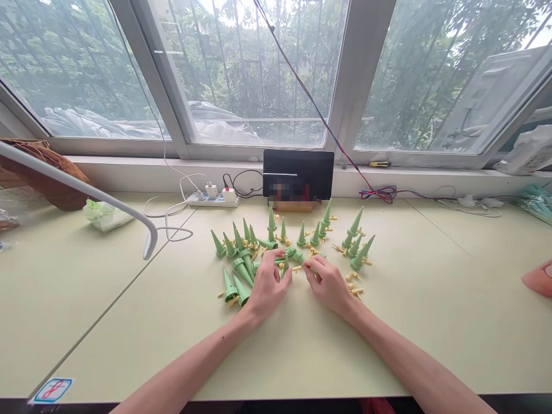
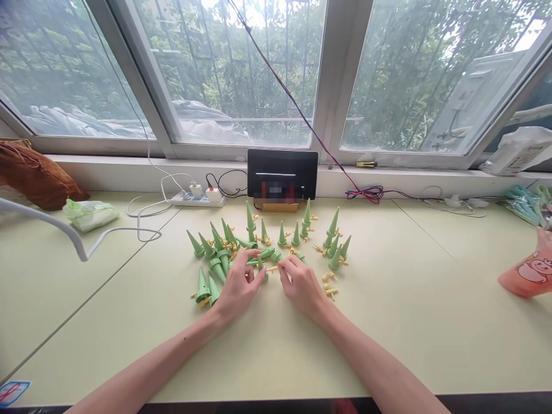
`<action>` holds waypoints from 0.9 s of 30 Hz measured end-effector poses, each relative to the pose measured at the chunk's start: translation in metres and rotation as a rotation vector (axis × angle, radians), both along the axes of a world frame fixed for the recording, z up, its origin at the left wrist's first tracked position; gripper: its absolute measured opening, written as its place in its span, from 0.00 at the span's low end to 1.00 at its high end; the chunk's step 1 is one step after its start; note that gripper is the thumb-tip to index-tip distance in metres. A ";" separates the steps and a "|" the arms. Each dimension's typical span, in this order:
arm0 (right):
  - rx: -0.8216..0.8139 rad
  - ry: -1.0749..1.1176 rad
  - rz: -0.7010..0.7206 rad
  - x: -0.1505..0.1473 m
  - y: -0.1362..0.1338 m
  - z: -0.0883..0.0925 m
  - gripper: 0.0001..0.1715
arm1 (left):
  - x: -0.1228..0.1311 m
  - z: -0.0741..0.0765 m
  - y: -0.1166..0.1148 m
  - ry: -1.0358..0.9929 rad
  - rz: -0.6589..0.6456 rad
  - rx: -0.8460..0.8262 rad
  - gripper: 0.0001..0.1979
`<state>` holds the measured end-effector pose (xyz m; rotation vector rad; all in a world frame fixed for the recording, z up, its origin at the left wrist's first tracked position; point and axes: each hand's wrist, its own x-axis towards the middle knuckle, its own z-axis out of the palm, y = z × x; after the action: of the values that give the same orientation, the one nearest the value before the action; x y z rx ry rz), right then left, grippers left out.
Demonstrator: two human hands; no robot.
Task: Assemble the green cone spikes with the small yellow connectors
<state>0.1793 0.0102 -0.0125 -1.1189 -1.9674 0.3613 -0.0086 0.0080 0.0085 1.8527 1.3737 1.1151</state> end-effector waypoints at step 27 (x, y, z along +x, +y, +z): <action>-0.095 0.016 0.097 0.000 0.005 0.001 0.12 | 0.000 -0.006 0.005 0.061 -0.150 0.035 0.06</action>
<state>0.1797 0.0147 -0.0118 -1.0783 -2.0127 0.5183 -0.0090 0.0130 0.0029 1.9943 1.2326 1.0209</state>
